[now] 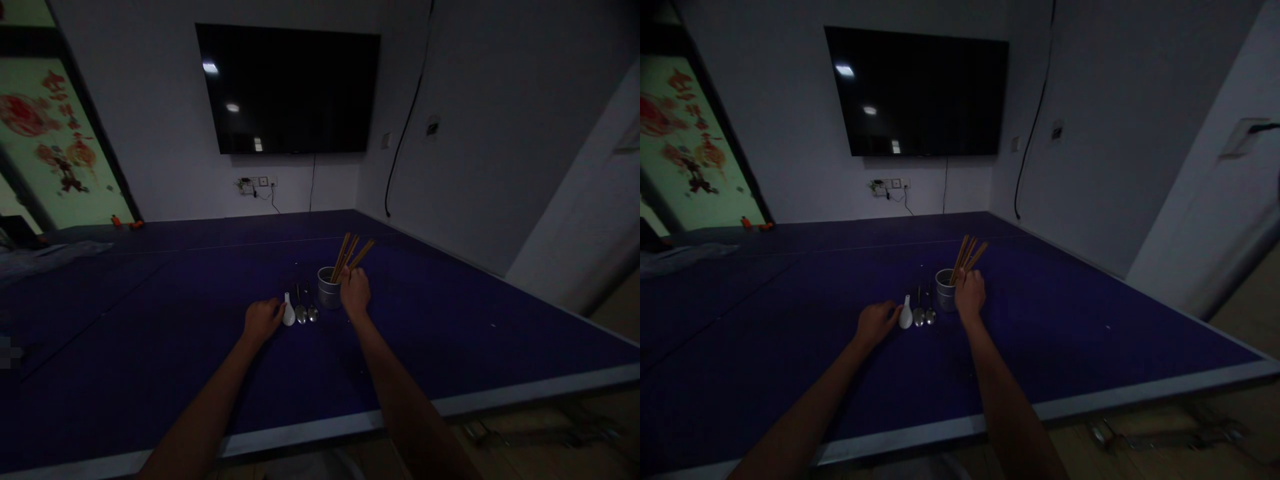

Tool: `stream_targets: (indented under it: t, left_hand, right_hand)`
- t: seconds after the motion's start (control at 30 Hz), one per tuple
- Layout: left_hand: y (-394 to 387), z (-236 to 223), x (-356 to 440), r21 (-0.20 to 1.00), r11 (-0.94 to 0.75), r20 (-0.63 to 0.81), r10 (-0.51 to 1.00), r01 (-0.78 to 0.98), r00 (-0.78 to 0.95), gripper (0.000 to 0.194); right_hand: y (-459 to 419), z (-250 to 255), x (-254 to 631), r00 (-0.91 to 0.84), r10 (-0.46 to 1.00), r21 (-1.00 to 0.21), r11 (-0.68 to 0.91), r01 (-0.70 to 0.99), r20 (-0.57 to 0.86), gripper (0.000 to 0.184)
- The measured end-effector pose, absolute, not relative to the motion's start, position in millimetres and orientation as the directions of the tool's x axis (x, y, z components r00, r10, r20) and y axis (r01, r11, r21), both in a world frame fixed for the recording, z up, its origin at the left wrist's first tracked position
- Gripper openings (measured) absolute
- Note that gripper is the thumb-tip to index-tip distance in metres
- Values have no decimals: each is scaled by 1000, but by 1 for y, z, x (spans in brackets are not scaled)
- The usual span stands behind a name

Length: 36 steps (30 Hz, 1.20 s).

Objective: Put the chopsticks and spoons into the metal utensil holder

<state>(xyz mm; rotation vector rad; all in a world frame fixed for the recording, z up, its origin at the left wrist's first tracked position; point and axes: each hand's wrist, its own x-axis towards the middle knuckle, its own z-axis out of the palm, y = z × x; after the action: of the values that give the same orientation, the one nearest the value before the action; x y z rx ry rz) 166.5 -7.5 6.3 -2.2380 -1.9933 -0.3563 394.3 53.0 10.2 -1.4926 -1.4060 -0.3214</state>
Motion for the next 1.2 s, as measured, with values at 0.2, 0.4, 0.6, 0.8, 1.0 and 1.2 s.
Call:
stream_targets:
  t: [0.2, 0.4, 0.6, 0.8, 1.0, 1.2]
  left_hand:
    - [-7, 4, 166, 51, -126, 289, 951, 991, 106, 46]
    - [-8, 5, 168, 49, -133, 304, 946, 990, 113, 46]
    - [-8, 5, 167, 51, -129, 296, 949, 990, 108, 46]
    - [-6, 3, 166, 46, -129, 295, 949, 991, 110, 48]
    - [-6, 2, 166, 33, -134, 308, 944, 990, 118, 47]
    - [-6, 3, 166, 49, -145, 297, 947, 988, 125, 47]
  right_hand:
    - [58, 5, 396, 281, 637, -511, 207, 835, 718, 48]
    - [58, 1, 394, 403, 602, -649, 267, 713, 690, 44]
    - [52, 3, 391, 575, 454, -727, 324, 606, 681, 41]
    - [48, 5, 390, 520, 440, -674, 359, 646, 732, 45]
    - [49, 3, 389, 491, 486, -679, 371, 633, 723, 51]
    - [51, 0, 389, 481, 519, -687, 342, 641, 707, 53]
